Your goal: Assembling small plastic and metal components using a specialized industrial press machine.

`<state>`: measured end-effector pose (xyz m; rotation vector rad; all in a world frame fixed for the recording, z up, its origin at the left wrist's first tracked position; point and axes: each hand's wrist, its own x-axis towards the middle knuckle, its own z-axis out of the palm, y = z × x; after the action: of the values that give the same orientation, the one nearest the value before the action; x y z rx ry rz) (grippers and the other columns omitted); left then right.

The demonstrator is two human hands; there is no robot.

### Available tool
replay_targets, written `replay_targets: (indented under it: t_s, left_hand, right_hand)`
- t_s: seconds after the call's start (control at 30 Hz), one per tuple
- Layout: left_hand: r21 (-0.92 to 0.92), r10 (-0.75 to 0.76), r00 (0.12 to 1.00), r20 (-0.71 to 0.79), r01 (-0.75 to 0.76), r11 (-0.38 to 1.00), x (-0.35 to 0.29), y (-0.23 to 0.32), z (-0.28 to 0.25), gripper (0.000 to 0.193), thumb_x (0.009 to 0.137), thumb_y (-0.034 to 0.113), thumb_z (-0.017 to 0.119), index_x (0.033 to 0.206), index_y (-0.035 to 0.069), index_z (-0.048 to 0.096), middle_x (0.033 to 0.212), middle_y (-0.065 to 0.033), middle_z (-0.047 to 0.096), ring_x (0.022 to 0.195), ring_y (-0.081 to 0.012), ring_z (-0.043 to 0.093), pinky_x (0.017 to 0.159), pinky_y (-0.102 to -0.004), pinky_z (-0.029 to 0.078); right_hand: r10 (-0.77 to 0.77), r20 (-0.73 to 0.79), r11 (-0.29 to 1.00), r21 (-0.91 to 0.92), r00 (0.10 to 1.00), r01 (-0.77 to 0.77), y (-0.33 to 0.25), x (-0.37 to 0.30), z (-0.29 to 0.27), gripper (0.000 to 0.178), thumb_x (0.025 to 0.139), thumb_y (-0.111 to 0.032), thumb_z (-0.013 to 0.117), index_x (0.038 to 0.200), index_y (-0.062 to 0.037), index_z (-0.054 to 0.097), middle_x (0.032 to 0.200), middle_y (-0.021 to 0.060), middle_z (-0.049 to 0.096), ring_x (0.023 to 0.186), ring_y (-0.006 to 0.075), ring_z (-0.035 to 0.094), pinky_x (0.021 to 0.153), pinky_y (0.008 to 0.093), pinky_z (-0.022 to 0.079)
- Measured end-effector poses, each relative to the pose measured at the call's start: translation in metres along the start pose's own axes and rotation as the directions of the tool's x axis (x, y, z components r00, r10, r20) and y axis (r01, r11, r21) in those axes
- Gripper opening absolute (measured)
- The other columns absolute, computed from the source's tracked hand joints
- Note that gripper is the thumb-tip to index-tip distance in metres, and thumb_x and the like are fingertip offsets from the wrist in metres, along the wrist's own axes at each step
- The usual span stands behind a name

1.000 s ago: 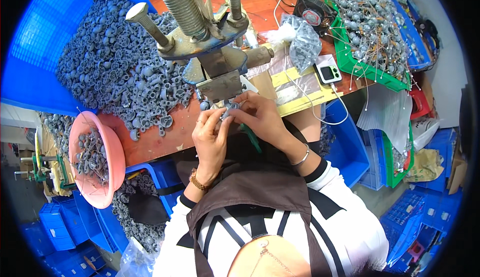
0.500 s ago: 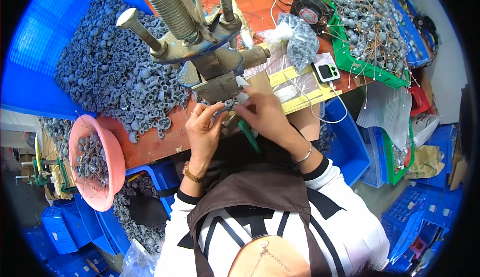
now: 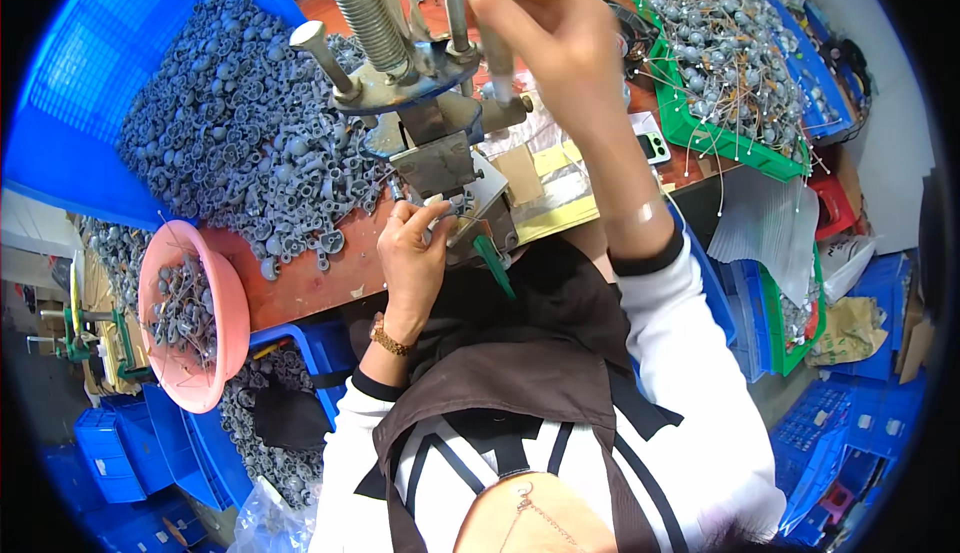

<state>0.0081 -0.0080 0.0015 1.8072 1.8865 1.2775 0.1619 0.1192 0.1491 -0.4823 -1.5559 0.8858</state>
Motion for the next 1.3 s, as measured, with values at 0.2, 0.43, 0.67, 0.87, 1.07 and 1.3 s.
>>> replay_targets:
  t_s: [0.2,0.43,0.67,0.87,1.07,1.3]
  left_hand:
    - [0.031,0.001,1.000,0.019,-0.002,1.000,-0.002,0.003,-0.004,0.018,0.075,0.006,0.071,0.093,0.007,0.068,0.072,-0.0080,0.052,0.060,-0.0219,0.051,0.055,-0.0336,0.040]
    - [0.091,0.042,0.998,0.050,-0.046,0.995,-0.011,-0.013,-0.018,0.023,0.080,0.008,0.067,0.103,0.007,0.066,0.079,-0.0105,0.058,0.070,-0.0267,0.059,0.061,-0.0368,0.045]
    - [0.298,0.310,0.939,0.151,-0.342,0.891,0.004,-0.017,-0.022,0.031,0.076,-0.002,0.059,0.105,0.007,0.065,0.070,-0.0087,0.053,0.064,-0.0254,0.057,0.056,-0.0362,0.045]
    - [0.326,0.260,0.950,0.172,-0.304,0.895,-0.001,-0.024,-0.020,0.032,0.078,-0.001,0.056,0.107,0.008,0.066,0.069,-0.0110,0.052,0.060,-0.0274,0.055,0.054,-0.0364,0.043]
    - [0.338,0.165,0.971,0.172,-0.216,0.916,-0.005,-0.013,-0.026,0.026,0.081,0.001,0.056,0.104,0.009,0.066,0.066,-0.0118,0.055,0.055,-0.0273,0.055,0.052,-0.0358,0.043]
    - [-0.782,-0.346,0.809,0.474,0.568,0.256,-0.036,0.008,-0.093,0.021,0.096,0.015,0.050,0.090,-0.002,0.062,0.059,-0.0018,0.054,0.044,-0.0032,0.036,0.041,-0.0189,0.027]
  right_hand:
    - [-0.353,0.225,0.884,-0.237,0.908,0.403,-0.009,-0.140,-0.018,0.030,0.069,-0.021,0.082,0.071,-0.0083,0.054,0.071,0.0046,0.057,0.073,0.0238,0.060,0.084,0.0434,0.048]
    - [-0.031,-0.157,0.989,-0.145,0.987,0.008,0.004,-0.050,-0.046,0.019,0.077,-0.003,0.068,0.096,-0.0008,0.063,0.084,0.0095,0.065,0.076,0.0176,0.062,0.070,0.0310,0.049]
    - [0.373,0.495,0.657,-0.738,0.785,0.153,0.164,-0.062,-0.067,0.016,0.067,-0.006,0.066,0.083,-0.0047,0.069,0.082,0.0169,0.067,0.079,0.0331,0.064,0.070,0.0387,0.050]
    - [0.425,0.493,0.667,-0.738,0.759,0.105,0.180,-0.062,-0.066,0.011,0.075,-0.010,0.063,0.082,-0.0014,0.062,0.079,0.0168,0.065,0.076,0.0326,0.064,0.068,0.0393,0.050]
    - [0.381,0.135,0.924,-0.019,0.915,-0.382,0.110,-0.023,-0.068,0.009,0.090,-0.011,0.058,0.096,-0.0052,0.061,0.076,-0.0030,0.059,0.069,0.0028,0.055,0.057,0.0165,0.042]
    - [0.197,0.162,0.878,0.409,0.967,-0.248,0.052,-0.021,-0.065,0.026,0.093,-0.005,0.051,0.116,0.0049,0.058,0.100,0.0101,0.065,0.086,0.0136,0.062,0.069,0.0223,0.046]
